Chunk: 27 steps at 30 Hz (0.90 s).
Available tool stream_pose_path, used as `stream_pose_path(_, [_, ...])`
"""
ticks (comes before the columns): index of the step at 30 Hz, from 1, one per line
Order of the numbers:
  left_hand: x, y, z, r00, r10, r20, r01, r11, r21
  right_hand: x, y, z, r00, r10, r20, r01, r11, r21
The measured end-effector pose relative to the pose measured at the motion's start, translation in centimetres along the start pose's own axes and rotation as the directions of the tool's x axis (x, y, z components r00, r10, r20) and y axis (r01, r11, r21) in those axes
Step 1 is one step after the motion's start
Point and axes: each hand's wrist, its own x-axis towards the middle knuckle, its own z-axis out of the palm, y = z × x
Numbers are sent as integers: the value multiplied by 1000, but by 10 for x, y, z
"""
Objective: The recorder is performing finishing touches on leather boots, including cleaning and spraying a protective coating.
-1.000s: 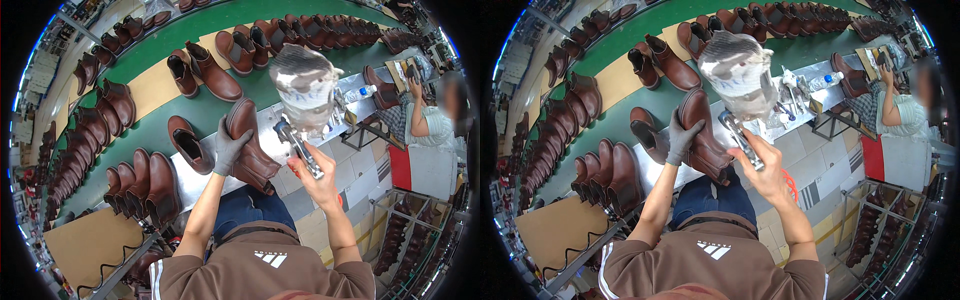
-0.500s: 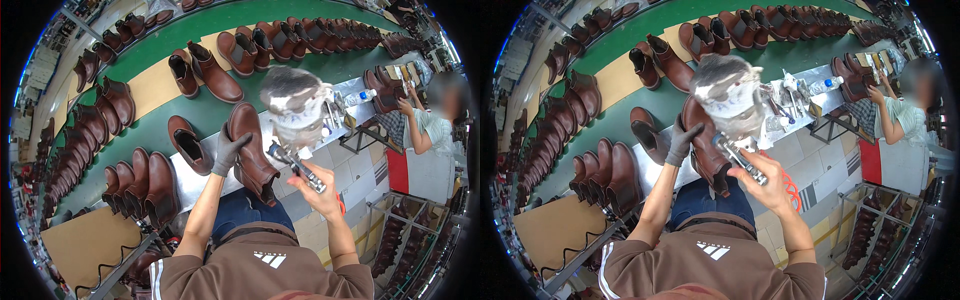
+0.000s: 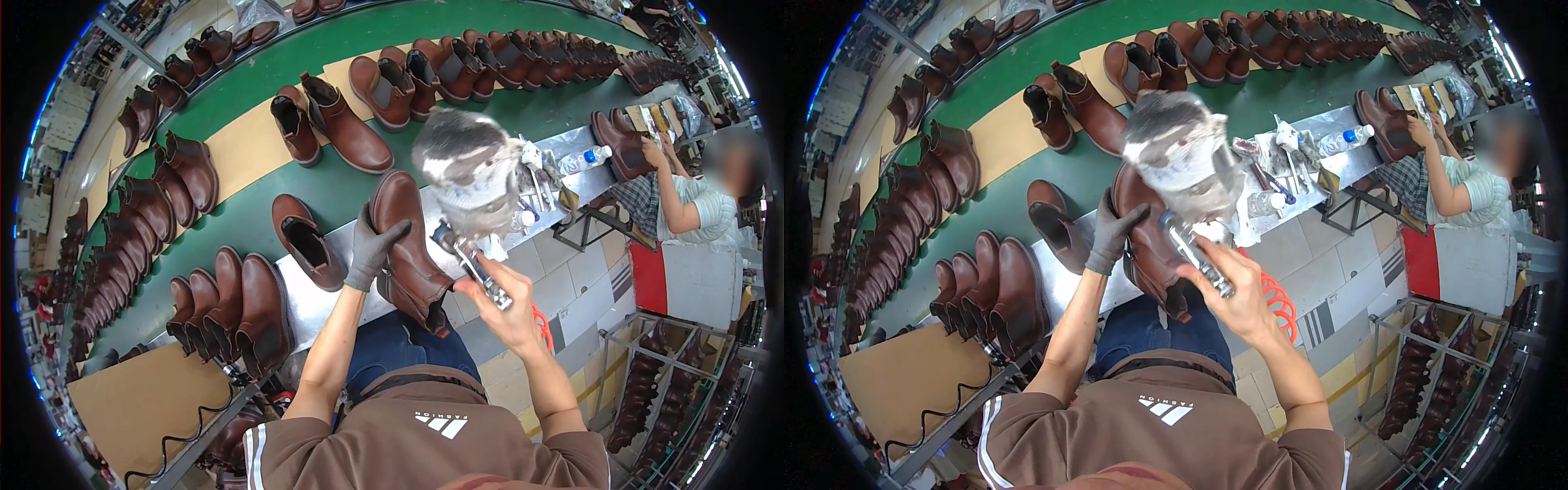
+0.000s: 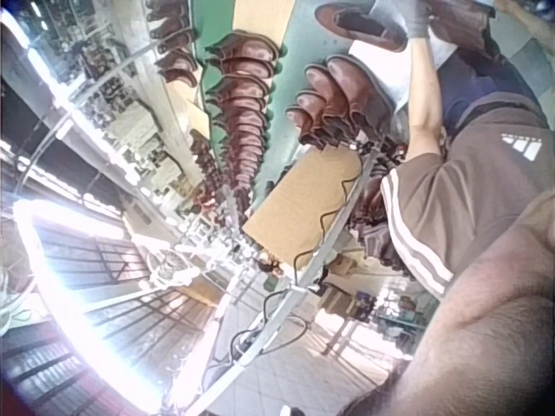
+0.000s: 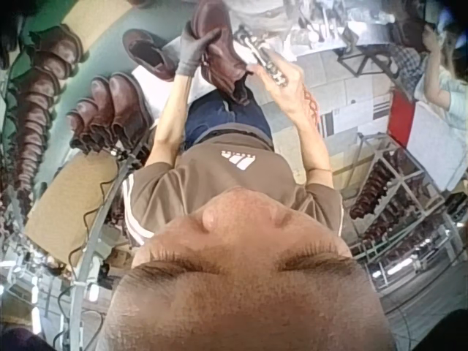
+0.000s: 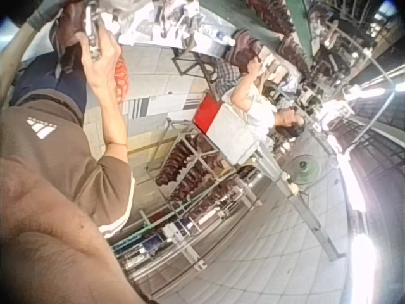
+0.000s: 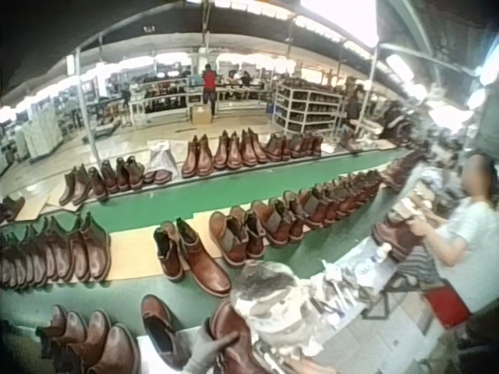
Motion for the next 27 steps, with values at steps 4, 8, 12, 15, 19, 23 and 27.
stream_pose_path(4, [-2, 10, 0, 998, 54, -21, -48, 969, 242, 0, -5, -9, 994, 91, -61, -92, 996, -9])
stream_pose_path(8, [-2, 6, -1, 993, 101, -63, -76, 946, 316, -5, -7, -19, 986, 78, 151, -94, 991, 100])
stream_pose_path(12, [-7, 20, 9, 987, 151, -57, -109, 882, 458, 9, 0, -1, 997, 58, -43, -54, 995, 80])
stream_pose_path(15, [-7, 22, 7, 984, 171, -52, -124, 861, 494, 12, -6, -9, 992, 33, -119, -37, 999, -28])
stream_pose_path(19, [0, 13, -1, 987, 160, -28, -136, 909, 393, -7, -2, -20, 997, 42, 68, -51, 988, 144])
stream_pose_path(23, [0, 12, 4, 983, 180, 22, -176, 917, 357, 9, -7, -2, 1000, 23, -1, -23, 1000, 11])
stream_pose_path(27, [-2, 11, 3, 989, 149, -11, -135, 921, 364, 6, -3, -5, 989, -13, -147, 11, 1000, -16])
